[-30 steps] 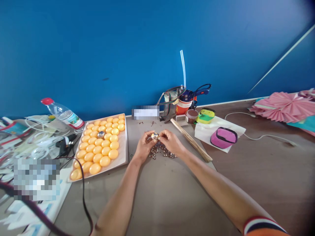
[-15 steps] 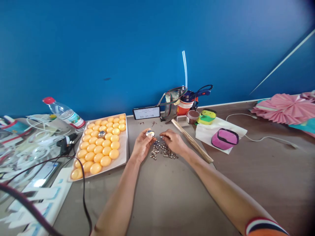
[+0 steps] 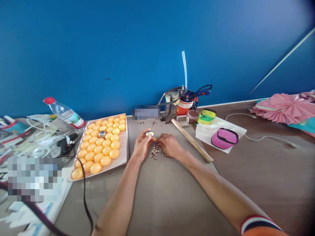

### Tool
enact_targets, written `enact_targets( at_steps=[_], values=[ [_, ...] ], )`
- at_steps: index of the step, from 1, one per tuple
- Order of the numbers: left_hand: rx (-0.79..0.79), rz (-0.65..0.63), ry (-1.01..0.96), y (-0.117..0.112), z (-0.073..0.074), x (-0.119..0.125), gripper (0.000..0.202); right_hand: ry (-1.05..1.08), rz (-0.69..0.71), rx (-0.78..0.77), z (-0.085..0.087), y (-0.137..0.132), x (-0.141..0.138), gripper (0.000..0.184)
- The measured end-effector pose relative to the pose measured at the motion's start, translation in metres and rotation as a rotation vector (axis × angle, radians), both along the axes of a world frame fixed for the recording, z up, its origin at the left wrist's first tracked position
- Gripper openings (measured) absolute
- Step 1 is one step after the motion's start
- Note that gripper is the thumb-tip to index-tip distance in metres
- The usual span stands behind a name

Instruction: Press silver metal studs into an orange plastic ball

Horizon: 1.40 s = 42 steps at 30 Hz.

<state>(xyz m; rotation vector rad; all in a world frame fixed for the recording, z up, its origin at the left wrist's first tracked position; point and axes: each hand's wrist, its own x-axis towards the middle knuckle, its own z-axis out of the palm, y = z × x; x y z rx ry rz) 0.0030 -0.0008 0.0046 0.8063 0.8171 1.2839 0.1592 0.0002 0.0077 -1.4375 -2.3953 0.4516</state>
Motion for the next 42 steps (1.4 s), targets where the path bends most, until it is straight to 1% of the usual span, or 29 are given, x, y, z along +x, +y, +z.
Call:
enact_targets(
  at_steps=[5, 7, 13, 15, 19, 21, 23, 28, 32, 35, 39, 42],
  values=[
    [-0.028, 0.010, 0.002, -0.001, 0.003, 0.001, 0.036, 0.033, -0.035, 0.020, -0.004, 0.000, -0.001, 0.018],
    [-0.034, 0.012, -0.007, -0.001, 0.003, 0.001, 0.036, 0.096, -0.064, 0.045, -0.006, -0.001, -0.001, 0.019],
    [-0.016, -0.003, -0.044, 0.000, 0.001, -0.002, 0.034, 0.512, -0.181, 0.039, -0.007, 0.002, 0.007, 0.020],
    [-0.014, -0.007, -0.054, 0.000, 0.001, -0.002, 0.033, 0.637, -0.228, -0.020, -0.005, 0.003, 0.009, 0.019],
    [-0.003, -0.026, -0.055, -0.001, 0.001, -0.002, 0.035, 0.946, -0.301, -0.280, 0.003, 0.004, 0.007, 0.011],
    [0.001, -0.037, -0.055, -0.001, 0.001, -0.001, 0.036, 1.109, -0.306, -0.366, 0.007, 0.004, 0.004, 0.006],
    [-0.004, -0.044, -0.053, -0.002, 0.002, -0.001, 0.038, 1.215, -0.282, -0.425, 0.010, 0.003, 0.002, 0.009],
    [-0.006, -0.075, -0.059, -0.003, 0.004, 0.000, 0.037, 1.353, -0.202, -0.595, 0.015, -0.001, 0.002, 0.025],
    [0.003, -0.094, -0.045, -0.003, 0.004, 0.001, 0.039, 1.425, -0.144, -0.691, 0.017, -0.002, 0.004, 0.025],
    [0.005, -0.104, -0.031, -0.004, 0.005, 0.001, 0.039, 1.423, -0.109, -0.702, 0.017, -0.001, 0.005, 0.024],
    [-0.004, -0.111, -0.032, -0.005, 0.006, 0.001, 0.041, 1.425, -0.135, -0.682, 0.016, 0.000, 0.005, 0.024],
    [-0.011, -0.119, -0.035, -0.005, 0.006, 0.001, 0.041, 1.445, -0.138, -0.697, 0.018, 0.000, 0.005, 0.023]
  ],
)
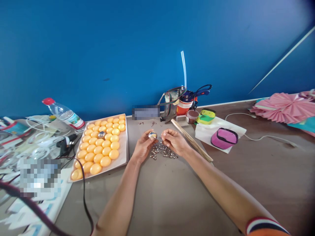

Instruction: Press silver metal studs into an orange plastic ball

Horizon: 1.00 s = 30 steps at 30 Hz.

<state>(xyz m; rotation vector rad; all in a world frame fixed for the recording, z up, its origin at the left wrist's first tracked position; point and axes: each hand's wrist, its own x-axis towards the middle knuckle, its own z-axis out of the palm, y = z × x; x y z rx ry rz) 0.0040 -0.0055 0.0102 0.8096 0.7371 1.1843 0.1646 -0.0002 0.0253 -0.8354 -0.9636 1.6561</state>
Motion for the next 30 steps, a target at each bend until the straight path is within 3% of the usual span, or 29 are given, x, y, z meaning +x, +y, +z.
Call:
enact_targets(
  at_steps=[6, 14, 30],
  values=[
    [0.011, -0.019, -0.029, 0.000, 0.000, 0.000, 0.038, -0.030, 0.037, 0.020, -0.002, -0.001, -0.001, 0.019],
    [0.016, -0.043, -0.057, 0.000, -0.001, 0.000, 0.037, -0.362, -0.072, 0.161, -0.008, -0.003, -0.005, 0.010],
    [0.041, -0.066, 0.008, -0.002, -0.002, 0.004, 0.040, -0.424, -0.036, 0.152, -0.003, -0.002, -0.006, 0.012]
  ],
)
